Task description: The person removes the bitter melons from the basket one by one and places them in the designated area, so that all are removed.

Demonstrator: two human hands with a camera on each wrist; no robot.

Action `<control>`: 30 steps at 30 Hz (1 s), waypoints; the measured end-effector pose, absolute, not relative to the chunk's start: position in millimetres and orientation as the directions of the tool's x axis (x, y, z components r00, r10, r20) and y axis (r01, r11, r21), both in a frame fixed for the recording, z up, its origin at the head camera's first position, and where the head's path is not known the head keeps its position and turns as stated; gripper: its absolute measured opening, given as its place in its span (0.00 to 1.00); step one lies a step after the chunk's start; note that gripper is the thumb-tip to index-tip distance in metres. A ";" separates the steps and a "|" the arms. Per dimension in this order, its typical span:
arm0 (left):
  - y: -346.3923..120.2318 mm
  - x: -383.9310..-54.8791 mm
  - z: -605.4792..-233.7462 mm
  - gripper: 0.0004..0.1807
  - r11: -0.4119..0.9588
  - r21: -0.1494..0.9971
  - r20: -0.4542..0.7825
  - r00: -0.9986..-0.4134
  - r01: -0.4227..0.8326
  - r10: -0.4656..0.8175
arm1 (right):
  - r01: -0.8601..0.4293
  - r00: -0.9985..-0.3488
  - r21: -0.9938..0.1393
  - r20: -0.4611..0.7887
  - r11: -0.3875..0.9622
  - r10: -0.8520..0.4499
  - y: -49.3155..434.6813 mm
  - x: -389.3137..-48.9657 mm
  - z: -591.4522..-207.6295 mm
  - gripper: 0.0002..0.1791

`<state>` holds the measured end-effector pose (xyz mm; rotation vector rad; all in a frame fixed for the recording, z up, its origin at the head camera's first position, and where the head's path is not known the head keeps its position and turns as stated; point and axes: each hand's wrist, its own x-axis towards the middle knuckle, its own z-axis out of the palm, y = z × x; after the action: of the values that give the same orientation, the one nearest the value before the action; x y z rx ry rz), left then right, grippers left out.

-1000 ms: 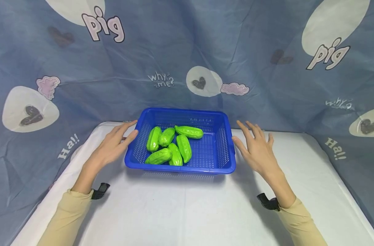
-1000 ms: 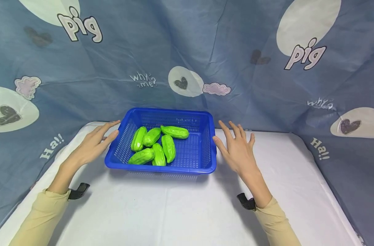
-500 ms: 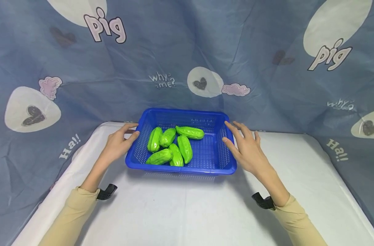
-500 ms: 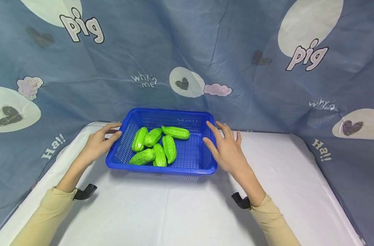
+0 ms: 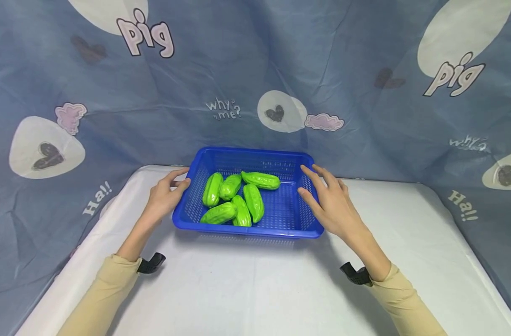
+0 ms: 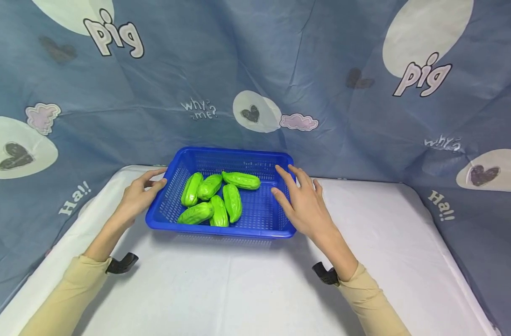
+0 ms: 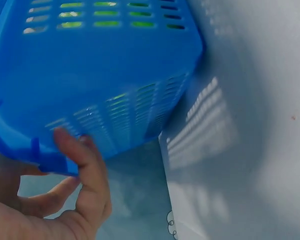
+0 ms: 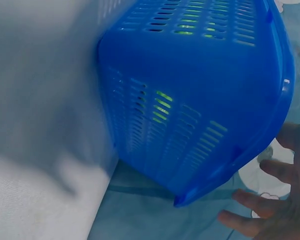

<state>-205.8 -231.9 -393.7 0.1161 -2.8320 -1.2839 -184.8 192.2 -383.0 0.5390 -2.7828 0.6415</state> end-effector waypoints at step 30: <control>-212.4 -196.1 -400.6 0.30 0.621 0.778 0.025 -0.982 -0.099 -0.188 | -0.467 -0.879 -0.340 0.275 0.816 -0.389 176.2 -171.5 -377.7 0.33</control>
<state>-196.1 -212.4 -400.6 0.2428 -2.7339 -1.3023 -171.5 176.2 -377.7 0.6685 -2.8076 0.5995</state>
